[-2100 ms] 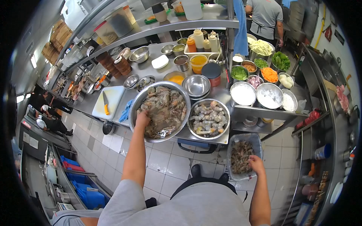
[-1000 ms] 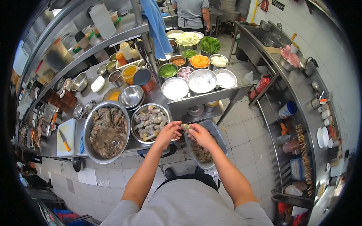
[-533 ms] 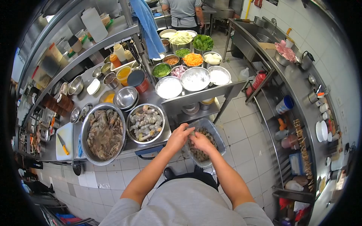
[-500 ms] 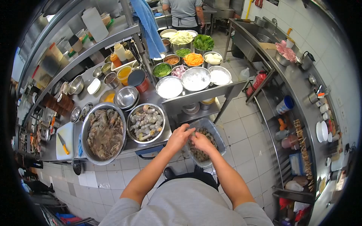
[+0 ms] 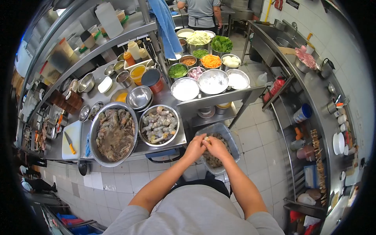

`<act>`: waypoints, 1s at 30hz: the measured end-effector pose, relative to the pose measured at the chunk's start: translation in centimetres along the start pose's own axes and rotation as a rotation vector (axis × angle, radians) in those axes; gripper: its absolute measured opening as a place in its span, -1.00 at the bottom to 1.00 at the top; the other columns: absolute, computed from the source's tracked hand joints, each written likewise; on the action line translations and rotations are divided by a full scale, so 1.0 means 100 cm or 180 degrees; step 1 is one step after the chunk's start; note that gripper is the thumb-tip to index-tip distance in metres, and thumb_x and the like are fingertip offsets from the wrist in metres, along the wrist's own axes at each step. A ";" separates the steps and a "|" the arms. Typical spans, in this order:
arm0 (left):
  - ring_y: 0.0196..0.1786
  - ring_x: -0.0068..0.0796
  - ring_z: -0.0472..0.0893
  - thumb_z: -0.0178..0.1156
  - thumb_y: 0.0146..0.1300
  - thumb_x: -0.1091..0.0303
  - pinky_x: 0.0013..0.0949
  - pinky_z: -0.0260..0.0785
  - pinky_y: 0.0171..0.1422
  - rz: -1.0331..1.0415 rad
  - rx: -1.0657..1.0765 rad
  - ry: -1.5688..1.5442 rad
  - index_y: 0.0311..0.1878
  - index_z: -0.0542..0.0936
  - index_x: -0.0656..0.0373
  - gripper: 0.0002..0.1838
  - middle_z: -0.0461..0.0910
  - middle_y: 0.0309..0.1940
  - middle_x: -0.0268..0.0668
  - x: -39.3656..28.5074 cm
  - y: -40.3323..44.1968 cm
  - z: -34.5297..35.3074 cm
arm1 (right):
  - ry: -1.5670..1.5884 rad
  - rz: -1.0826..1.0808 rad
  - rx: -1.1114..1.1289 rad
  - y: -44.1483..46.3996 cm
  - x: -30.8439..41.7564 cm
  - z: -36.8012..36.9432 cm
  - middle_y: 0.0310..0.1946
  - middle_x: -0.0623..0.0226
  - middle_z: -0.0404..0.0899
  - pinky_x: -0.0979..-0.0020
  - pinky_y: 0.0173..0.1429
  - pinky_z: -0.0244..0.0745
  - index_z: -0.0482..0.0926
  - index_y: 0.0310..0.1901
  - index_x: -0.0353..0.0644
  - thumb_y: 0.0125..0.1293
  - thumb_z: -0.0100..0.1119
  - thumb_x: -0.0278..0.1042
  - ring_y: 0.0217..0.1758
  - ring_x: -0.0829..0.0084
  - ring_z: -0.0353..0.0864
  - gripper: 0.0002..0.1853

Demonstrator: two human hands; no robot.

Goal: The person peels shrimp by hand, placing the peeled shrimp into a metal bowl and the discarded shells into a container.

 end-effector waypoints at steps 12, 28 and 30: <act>-0.12 -0.13 0.69 0.12 0.30 0.46 -0.17 0.54 0.00 -0.0303 0.0663 -0.0215 0.28 0.45 0.29 -0.54 0.66 -0.08 0.04 0.001 0.009 0.006 | -0.0406 0.0015 -0.0330 -0.002 -0.001 -0.009 -0.23 -0.06 0.63 -0.04 -0.01 0.46 0.52 -0.16 -0.24 0.29 0.02 -0.22 -0.08 -0.13 0.59 -0.74; -0.38 -0.66 0.57 0.03 0.43 0.47 -0.57 0.47 -0.29 -0.1557 0.1639 -0.2757 0.39 0.34 0.22 -0.53 0.65 -0.05 -0.34 0.005 0.003 0.023 | 0.0243 0.0397 0.0220 0.020 -0.084 -0.004 -0.29 0.03 0.69 0.20 -0.06 0.53 0.61 -0.10 -0.24 0.38 0.05 -0.19 -0.17 0.04 0.68 -0.71; -0.40 -0.66 0.57 0.04 0.42 0.47 -0.57 0.48 -0.32 -0.1762 0.1446 -0.2602 0.28 0.41 0.23 -0.62 0.64 -0.08 -0.33 0.014 0.003 0.027 | -0.0164 -0.0051 -0.0187 0.018 -0.073 -0.009 -0.22 0.03 0.70 0.23 -0.01 0.54 0.62 -0.01 -0.23 0.38 0.08 -0.19 -0.12 0.05 0.69 -0.68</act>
Point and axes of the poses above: each hand's wrist, its own y-axis towards the middle knuckle, its own z-axis out of the palm, x = y × z, the point moved 9 cm from there along y, towards the middle knuckle
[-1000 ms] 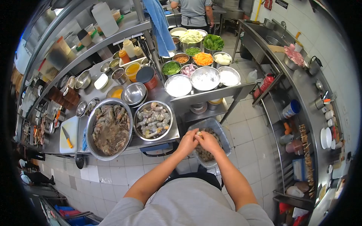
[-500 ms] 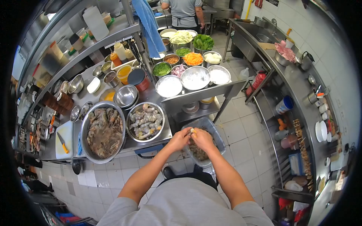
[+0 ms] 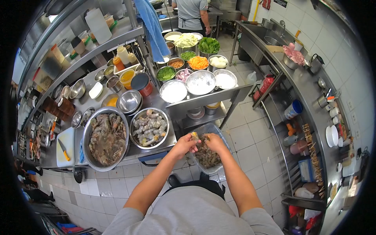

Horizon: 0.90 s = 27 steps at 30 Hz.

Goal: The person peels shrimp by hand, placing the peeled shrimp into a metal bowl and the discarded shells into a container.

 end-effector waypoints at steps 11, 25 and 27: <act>-0.48 -0.59 0.54 0.04 0.42 0.46 -0.47 0.42 -0.42 0.0436 -0.0742 0.0179 0.26 0.42 0.22 -0.64 0.60 -0.31 -0.31 0.026 0.011 0.006 | 0.0226 -0.0081 -0.0515 -0.019 0.077 -0.018 -0.08 0.01 0.70 0.26 0.05 0.58 0.64 0.09 -0.20 0.37 0.19 -0.29 -0.05 0.06 0.71 -0.68; -0.40 -0.59 0.51 0.04 0.40 0.52 -0.43 0.43 -0.26 0.0961 -0.0700 0.0709 0.46 0.25 0.18 -0.44 0.55 -0.28 -0.33 0.015 -0.011 0.013 | 0.1500 0.0669 -0.0669 -0.009 0.036 -0.012 -0.51 0.07 0.65 0.24 -0.37 0.55 0.66 -0.24 -0.27 0.31 0.17 -0.36 -0.56 0.32 0.65 -0.83; -0.41 -0.62 0.48 0.04 0.42 0.51 -0.47 0.41 -0.27 0.0959 -0.0581 0.0857 0.47 0.24 0.15 -0.44 0.58 -0.25 -0.35 0.013 -0.015 0.015 | 0.1530 0.0779 -0.0592 -0.007 0.028 -0.006 -0.52 0.06 0.65 0.23 -0.37 0.55 0.67 -0.26 -0.26 0.32 0.16 -0.36 -0.56 0.29 0.66 -0.83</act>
Point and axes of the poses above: each hand's wrist, its own y-axis towards the middle knuckle, its own z-axis out of the palm, x = y × z, the point moved 9 cm from there along y, towards the middle knuckle
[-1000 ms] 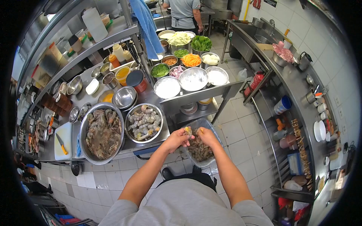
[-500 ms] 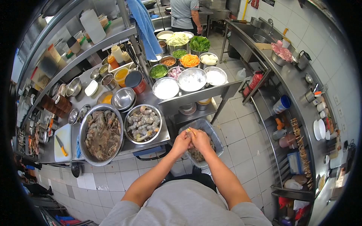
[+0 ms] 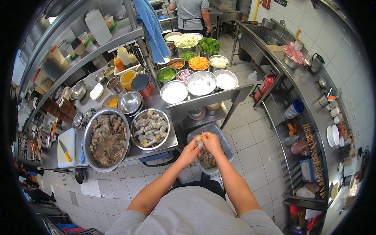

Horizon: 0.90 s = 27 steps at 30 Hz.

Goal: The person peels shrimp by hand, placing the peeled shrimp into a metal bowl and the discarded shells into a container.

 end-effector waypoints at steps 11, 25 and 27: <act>-0.47 -0.67 0.49 0.02 0.42 0.52 -0.55 0.35 -0.38 -0.1054 0.0393 -0.0970 0.24 0.44 0.13 -0.65 0.65 -0.19 -0.42 0.030 -0.007 -0.003 | -0.1886 -0.0391 -0.0339 0.022 -0.001 -0.038 -0.37 0.09 0.72 0.25 -0.14 0.61 0.68 -0.22 -0.22 0.27 0.20 -0.42 -0.28 0.18 0.74 -0.87; -0.46 -0.64 0.53 0.02 0.40 0.48 -0.48 0.38 -0.38 -0.0677 -0.0244 0.0159 0.33 0.40 0.15 -0.57 0.62 -0.30 -0.34 0.021 0.016 -0.008 | -0.1684 -0.0936 -0.0070 -0.023 0.031 0.010 -0.36 -0.01 0.68 0.13 -0.15 0.56 0.67 -0.05 -0.17 0.27 0.19 -0.32 -0.29 -0.01 0.68 -0.74; -0.47 -0.63 0.52 0.03 0.38 0.50 -0.49 0.37 -0.37 -0.0542 -0.0205 0.0302 0.34 0.40 0.16 -0.54 0.60 -0.33 -0.35 0.012 0.019 -0.006 | -0.1620 -0.0898 -0.0143 -0.019 0.027 0.004 -0.39 0.03 0.68 0.18 -0.18 0.57 0.67 -0.12 -0.21 0.28 0.18 -0.34 -0.33 0.06 0.70 -0.79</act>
Point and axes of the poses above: each hand's wrist, its own y-axis towards the middle knuckle, its own z-axis out of the palm, x = y × z, the point moved 9 cm from there along y, towards the middle knuckle
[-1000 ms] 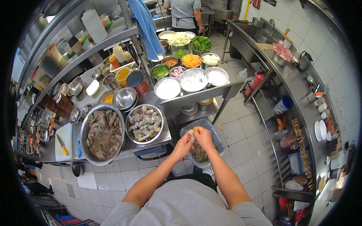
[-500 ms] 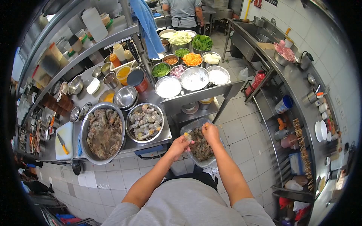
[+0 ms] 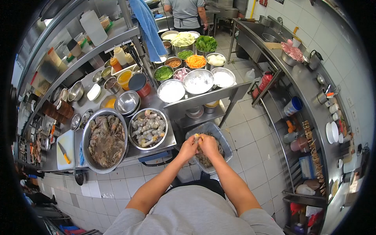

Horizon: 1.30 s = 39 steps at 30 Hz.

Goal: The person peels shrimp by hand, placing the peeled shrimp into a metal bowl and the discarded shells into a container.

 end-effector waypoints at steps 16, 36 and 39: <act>-0.48 -0.67 0.42 0.06 0.32 0.51 -0.56 0.28 -0.34 -0.0543 0.1791 -0.1544 0.53 0.11 0.07 -0.29 0.68 -0.10 -0.33 -0.010 -0.029 -0.003 | 0.0366 -0.0028 -0.0404 0.020 -0.018 -0.006 -0.47 0.07 0.68 0.26 -0.31 0.56 0.66 -0.32 -0.28 0.18 0.30 -0.44 -0.42 0.17 0.72 -0.90; -0.14 -0.63 0.55 0.22 0.33 0.50 -0.47 0.41 0.00 0.0073 0.0196 -0.1568 0.10 0.52 0.14 -0.71 0.59 -0.10 -0.39 0.004 0.002 -0.030 | 0.2816 0.1105 0.1819 -0.032 -0.015 0.046 -0.01 0.39 0.63 0.46 0.03 0.50 0.53 0.17 -0.21 0.46 0.10 -0.29 -0.03 0.61 0.55 -0.67; -0.07 -0.61 0.55 0.25 0.31 0.49 -0.47 0.40 0.06 0.0205 0.0217 -0.1568 0.13 0.50 0.15 -0.67 0.59 -0.09 -0.39 -0.010 -0.001 -0.029 | 0.3047 0.1109 0.1595 -0.030 -0.023 0.051 -0.16 0.42 0.65 0.46 -0.06 0.52 0.56 0.07 -0.19 0.48 0.07 -0.24 -0.18 0.59 0.59 -0.73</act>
Point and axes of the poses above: each hand's wrist, its own y-axis towards the middle knuckle, its own z-axis out of the palm, x = y × z, the point moved 9 cm from there along y, towards the middle knuckle
